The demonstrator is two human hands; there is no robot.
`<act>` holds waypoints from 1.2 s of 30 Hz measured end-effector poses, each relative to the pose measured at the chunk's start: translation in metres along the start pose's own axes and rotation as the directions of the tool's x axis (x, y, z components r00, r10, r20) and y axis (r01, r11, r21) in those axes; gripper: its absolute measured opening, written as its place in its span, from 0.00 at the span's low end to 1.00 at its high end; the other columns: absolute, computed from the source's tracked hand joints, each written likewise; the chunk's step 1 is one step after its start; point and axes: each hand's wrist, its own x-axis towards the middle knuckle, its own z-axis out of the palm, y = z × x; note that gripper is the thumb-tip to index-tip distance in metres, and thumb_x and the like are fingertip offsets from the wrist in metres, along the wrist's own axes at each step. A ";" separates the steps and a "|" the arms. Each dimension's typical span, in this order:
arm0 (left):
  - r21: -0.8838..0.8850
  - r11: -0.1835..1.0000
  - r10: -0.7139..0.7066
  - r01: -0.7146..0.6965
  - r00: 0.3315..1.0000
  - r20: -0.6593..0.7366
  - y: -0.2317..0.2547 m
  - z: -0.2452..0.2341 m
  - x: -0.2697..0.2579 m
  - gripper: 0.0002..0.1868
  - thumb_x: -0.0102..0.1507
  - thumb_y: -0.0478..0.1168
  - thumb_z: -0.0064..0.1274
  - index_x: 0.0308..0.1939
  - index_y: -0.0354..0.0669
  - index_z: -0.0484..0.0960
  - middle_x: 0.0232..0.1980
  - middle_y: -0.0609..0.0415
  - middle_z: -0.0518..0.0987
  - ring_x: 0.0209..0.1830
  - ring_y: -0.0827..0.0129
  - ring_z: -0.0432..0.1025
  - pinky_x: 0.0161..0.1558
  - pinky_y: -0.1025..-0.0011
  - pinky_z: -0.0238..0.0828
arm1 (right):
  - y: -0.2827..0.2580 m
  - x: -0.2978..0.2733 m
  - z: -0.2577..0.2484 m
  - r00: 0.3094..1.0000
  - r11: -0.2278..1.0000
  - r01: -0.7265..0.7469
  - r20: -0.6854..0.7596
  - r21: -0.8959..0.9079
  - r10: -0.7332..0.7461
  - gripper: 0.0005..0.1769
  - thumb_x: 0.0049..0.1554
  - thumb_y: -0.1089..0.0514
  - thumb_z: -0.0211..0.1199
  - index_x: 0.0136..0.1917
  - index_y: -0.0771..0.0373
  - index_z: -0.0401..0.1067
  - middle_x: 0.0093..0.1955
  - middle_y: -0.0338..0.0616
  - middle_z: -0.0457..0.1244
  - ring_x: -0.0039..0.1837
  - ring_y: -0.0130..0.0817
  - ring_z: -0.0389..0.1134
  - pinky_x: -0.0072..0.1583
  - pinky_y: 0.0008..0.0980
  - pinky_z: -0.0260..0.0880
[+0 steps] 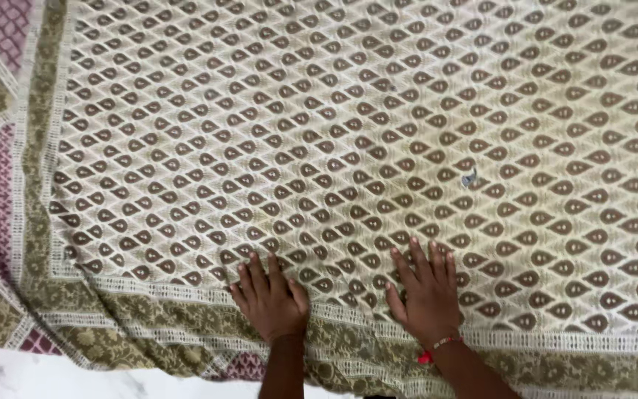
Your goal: The person straightens a patterned fabric on a surface by hand, smoothing it out and tucking the edges near a wall and under a curtain.
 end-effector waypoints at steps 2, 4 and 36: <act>-0.011 1.000 0.013 -0.014 0.999 -0.038 -0.002 0.001 -0.010 0.30 0.65 0.50 0.36 0.70 0.48 0.74 0.79 0.44 0.62 0.82 0.48 0.51 0.79 0.44 0.34 | 0.000 -0.009 0.000 1.000 1.000 -0.003 0.011 0.021 0.003 0.34 0.58 0.39 0.50 0.75 0.48 0.62 0.80 0.51 0.50 0.82 0.56 0.43 0.79 0.58 0.36; -0.021 0.998 0.049 -0.051 0.994 -0.095 -0.003 0.003 -0.008 0.30 0.67 0.50 0.36 0.71 0.48 0.74 0.80 0.43 0.63 0.82 0.47 0.51 0.79 0.44 0.34 | 0.000 -0.010 0.001 1.000 0.999 0.009 -0.030 0.044 -0.008 0.33 0.59 0.40 0.49 0.75 0.49 0.63 0.81 0.50 0.51 0.82 0.56 0.45 0.80 0.58 0.37; -0.518 0.543 0.810 -0.661 0.575 0.116 -0.039 -0.023 -0.024 0.27 0.62 0.68 0.50 0.53 0.56 0.86 0.74 0.47 0.69 0.76 0.48 0.59 0.75 0.37 0.35 | -0.033 -0.043 -0.004 0.988 0.991 -0.126 -0.100 -0.038 0.121 0.40 0.63 0.33 0.43 0.80 0.55 0.56 0.81 0.59 0.49 0.82 0.59 0.47 0.78 0.60 0.41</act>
